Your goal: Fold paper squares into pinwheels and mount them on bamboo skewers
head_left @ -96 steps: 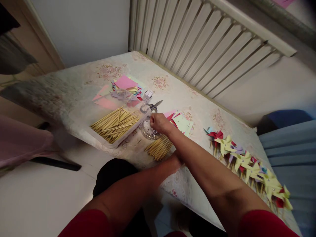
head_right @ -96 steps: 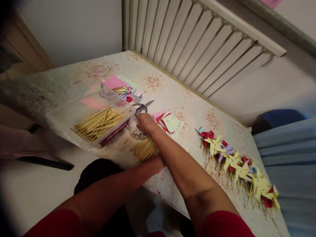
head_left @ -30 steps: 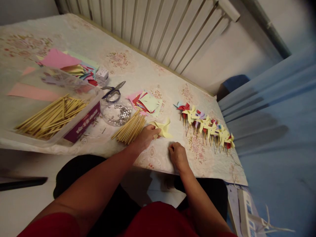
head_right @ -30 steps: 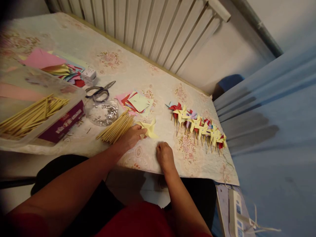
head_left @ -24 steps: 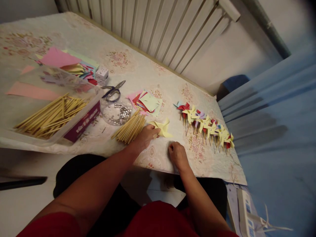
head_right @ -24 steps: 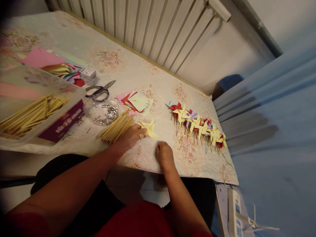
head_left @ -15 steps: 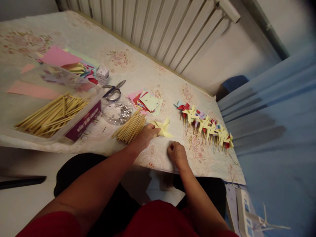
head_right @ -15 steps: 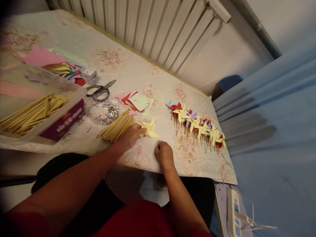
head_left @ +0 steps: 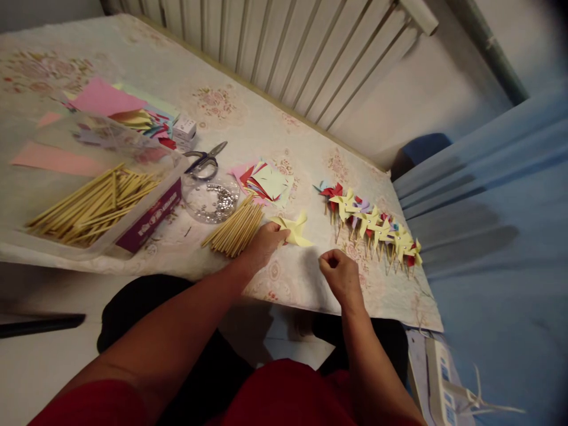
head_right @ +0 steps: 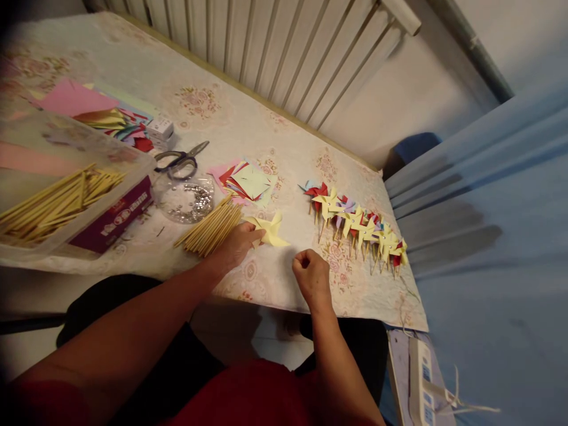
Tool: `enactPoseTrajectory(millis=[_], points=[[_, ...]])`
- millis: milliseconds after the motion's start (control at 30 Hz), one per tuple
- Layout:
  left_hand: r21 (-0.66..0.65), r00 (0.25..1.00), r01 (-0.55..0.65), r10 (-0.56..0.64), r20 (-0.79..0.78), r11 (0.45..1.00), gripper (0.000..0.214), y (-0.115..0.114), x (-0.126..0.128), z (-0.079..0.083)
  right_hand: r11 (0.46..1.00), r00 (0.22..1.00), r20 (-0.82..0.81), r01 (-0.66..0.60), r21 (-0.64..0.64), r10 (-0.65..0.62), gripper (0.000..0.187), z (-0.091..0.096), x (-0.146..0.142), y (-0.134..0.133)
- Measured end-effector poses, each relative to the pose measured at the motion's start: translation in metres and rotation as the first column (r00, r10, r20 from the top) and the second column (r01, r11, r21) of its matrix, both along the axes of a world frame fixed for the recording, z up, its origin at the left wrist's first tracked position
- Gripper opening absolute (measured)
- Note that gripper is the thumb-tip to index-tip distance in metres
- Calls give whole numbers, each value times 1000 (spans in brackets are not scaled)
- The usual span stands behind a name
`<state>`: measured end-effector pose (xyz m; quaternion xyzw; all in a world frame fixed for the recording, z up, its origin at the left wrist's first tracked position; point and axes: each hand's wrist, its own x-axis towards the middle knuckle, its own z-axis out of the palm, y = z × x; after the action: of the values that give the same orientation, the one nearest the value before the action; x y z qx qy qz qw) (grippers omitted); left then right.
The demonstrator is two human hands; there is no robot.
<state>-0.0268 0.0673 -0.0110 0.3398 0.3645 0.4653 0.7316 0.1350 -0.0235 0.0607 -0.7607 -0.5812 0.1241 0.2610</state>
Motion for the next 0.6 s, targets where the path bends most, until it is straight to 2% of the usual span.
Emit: enactPoseTrajectory(millis=[133,200,267,400,600], points=[[46,999,-6,9,-53,999,14,-4,-1,6,998,974,-226,-19,56,31,11,18,-27,9],[50,997,0,4,-78,999,16,-5,-2,9,998,933,-356,-39,47,53,12,17,-41,15],[50,993,0,6,-114,999,19,-7,-2,11,997,912,-405,-35,64,57,13,13,-52,20],[42,988,-2,8,-157,999,22,-8,-3,14,994,932,-358,-20,108,57,13,2,-59,30],[15,988,-16,18,-152,1000,25,-9,-4,20,989,967,-247,-34,147,70,12,-16,-55,38]])
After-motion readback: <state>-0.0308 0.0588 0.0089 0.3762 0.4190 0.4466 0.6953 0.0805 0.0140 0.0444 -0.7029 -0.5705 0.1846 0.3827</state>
